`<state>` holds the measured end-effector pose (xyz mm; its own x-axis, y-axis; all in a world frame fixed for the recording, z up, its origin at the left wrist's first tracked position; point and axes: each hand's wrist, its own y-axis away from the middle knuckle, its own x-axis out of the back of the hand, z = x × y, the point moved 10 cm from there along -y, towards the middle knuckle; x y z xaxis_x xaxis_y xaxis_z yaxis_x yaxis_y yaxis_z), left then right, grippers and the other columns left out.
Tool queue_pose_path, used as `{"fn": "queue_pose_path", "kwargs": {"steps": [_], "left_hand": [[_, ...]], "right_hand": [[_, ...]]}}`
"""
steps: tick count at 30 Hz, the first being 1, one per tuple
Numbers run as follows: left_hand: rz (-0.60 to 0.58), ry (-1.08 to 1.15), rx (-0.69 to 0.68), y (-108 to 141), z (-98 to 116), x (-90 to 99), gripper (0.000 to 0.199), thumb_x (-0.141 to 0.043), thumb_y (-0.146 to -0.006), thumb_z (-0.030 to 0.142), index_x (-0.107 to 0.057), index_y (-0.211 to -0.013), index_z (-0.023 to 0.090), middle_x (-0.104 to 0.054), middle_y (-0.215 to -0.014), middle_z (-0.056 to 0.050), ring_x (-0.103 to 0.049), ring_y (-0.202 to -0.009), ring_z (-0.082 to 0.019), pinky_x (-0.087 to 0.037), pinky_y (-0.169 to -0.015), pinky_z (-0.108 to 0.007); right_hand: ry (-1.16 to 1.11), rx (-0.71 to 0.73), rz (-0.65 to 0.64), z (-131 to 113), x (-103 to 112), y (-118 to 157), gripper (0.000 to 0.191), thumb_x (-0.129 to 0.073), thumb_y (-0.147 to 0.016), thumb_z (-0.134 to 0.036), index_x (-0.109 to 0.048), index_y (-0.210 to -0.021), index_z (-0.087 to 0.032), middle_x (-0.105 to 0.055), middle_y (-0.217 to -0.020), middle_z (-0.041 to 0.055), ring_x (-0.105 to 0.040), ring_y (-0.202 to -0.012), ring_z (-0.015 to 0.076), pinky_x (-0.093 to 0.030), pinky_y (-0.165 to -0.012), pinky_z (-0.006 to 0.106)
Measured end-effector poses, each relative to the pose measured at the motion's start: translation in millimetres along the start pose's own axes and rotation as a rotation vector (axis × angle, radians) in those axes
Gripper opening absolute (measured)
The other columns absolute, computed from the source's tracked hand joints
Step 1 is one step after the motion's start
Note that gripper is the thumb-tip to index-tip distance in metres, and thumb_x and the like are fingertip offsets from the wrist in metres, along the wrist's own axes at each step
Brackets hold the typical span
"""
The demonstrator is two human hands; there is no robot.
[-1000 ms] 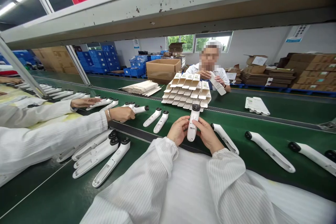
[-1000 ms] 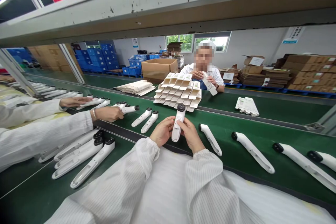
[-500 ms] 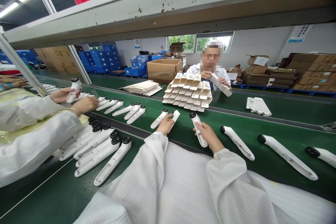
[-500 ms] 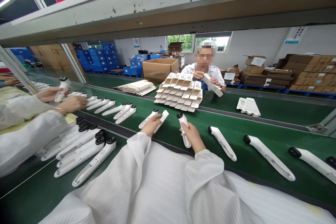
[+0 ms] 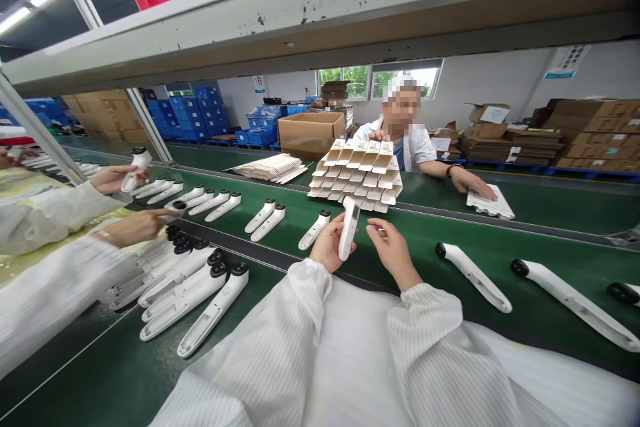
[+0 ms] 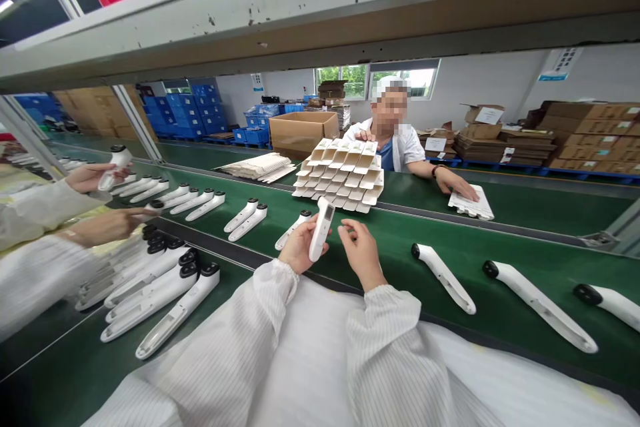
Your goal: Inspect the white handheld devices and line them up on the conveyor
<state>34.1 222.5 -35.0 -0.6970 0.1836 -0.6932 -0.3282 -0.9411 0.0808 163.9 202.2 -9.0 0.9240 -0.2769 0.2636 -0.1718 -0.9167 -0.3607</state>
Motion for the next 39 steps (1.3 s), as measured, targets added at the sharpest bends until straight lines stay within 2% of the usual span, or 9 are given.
{"fn": "queue_pose_path", "kwargs": {"steps": [4,8,13,17,24,28,33,37,39], "left_hand": [[0.057,-0.066,-0.051,0,-1,0.2,0.035,-0.059,-0.065,0.008,-0.059,-0.098,0.018,-0.062,-0.087,-0.002,-0.057,-0.071,-0.011,-0.045,-0.062,-0.021],[0.121,-0.120,-0.057,-4,1,9.7,0.025,-0.058,-0.069,0.013,-0.059,-0.094,0.017,-0.062,-0.093,-0.005,-0.057,-0.076,-0.014,-0.045,-0.069,-0.026],[0.296,-0.813,-0.311,0,42,33.6,0.026,-0.063,-0.064,0.010,-0.060,-0.088,0.021,-0.059,-0.106,-0.008,-0.044,-0.115,-0.026,-0.039,-0.087,-0.031],[0.374,-1.103,-0.247,-5,45,53.9,0.040,-0.063,-0.052,-0.002,-0.058,-0.084,0.022,-0.056,-0.110,-0.009,-0.023,-0.131,-0.033,-0.030,-0.098,-0.037],[0.270,-0.515,-0.033,-10,21,55.9,0.033,-0.055,-0.064,0.010,-0.058,-0.096,0.017,-0.061,-0.088,-0.007,-0.057,-0.088,-0.021,-0.041,-0.060,-0.024],[0.076,-0.108,0.123,-4,0,24.6,0.029,-0.042,-0.075,0.018,-0.058,-0.098,0.010,-0.063,-0.088,-0.012,-0.057,-0.066,-0.016,-0.035,-0.042,-0.021],[0.055,-0.091,0.203,3,-16,7.2,0.035,-0.040,-0.088,0.036,-0.061,-0.096,0.009,-0.062,-0.077,-0.009,-0.050,-0.051,-0.010,-0.029,-0.036,-0.018],[0.089,-0.103,0.187,4,-22,4.8,0.023,-0.050,-0.084,0.032,-0.060,-0.091,0.012,-0.061,-0.075,-0.006,-0.054,-0.058,-0.011,-0.033,-0.040,-0.018],[0.105,-0.103,0.118,2,-20,4.8,0.018,-0.060,-0.077,0.025,-0.059,-0.092,0.015,-0.060,-0.074,-0.003,-0.055,-0.062,-0.011,-0.038,-0.046,-0.019]], "right_hand": [[-0.384,-0.168,-0.190,1,-30,8,0.041,-0.066,-0.068,-0.044,-0.059,-0.102,-0.023,-0.062,-0.105,0.0041,-0.059,-0.078,0.0160,-0.047,-0.065,0.028],[-0.585,-0.307,-0.230,5,-33,14,0.038,-0.070,-0.064,-0.040,-0.061,-0.097,-0.023,-0.062,-0.100,0.0016,-0.057,-0.084,0.0151,-0.046,-0.063,0.024],[-0.679,-0.360,-0.252,9,-33,15,0.033,-0.070,-0.067,-0.042,-0.064,-0.092,-0.023,-0.062,-0.090,-0.0001,-0.056,-0.083,0.0134,-0.046,-0.066,0.023],[-0.681,-0.383,-0.258,16,-38,16,0.032,-0.067,-0.070,-0.046,-0.064,-0.091,-0.023,-0.064,-0.084,0.0000,-0.057,-0.078,0.0133,-0.047,-0.066,0.024],[-0.496,-0.466,-0.258,37,-36,15,0.027,-0.055,-0.078,-0.046,-0.054,-0.087,-0.021,-0.067,-0.090,0.0044,-0.063,-0.075,0.0178,-0.049,-0.069,0.030],[0.057,-0.426,-0.181,53,-11,7,0.026,-0.054,-0.079,-0.039,-0.055,-0.095,-0.019,-0.065,-0.095,0.0072,-0.062,-0.086,0.0228,-0.046,-0.076,0.034],[0.602,-0.225,-0.102,41,9,1,0.037,-0.047,-0.081,-0.024,-0.057,-0.115,-0.013,-0.057,-0.116,0.0170,-0.054,-0.108,0.0308,-0.041,-0.087,0.039],[0.445,0.021,0.039,10,10,-1,0.037,-0.048,-0.080,-0.029,-0.059,-0.113,-0.016,-0.056,-0.117,0.0132,-0.051,-0.110,0.0285,-0.039,-0.093,0.041],[0.170,0.017,-0.027,7,-2,-2,0.036,-0.052,-0.078,-0.041,-0.061,-0.105,-0.019,-0.061,-0.107,0.0096,-0.057,-0.097,0.0248,-0.043,-0.088,0.039]]}}
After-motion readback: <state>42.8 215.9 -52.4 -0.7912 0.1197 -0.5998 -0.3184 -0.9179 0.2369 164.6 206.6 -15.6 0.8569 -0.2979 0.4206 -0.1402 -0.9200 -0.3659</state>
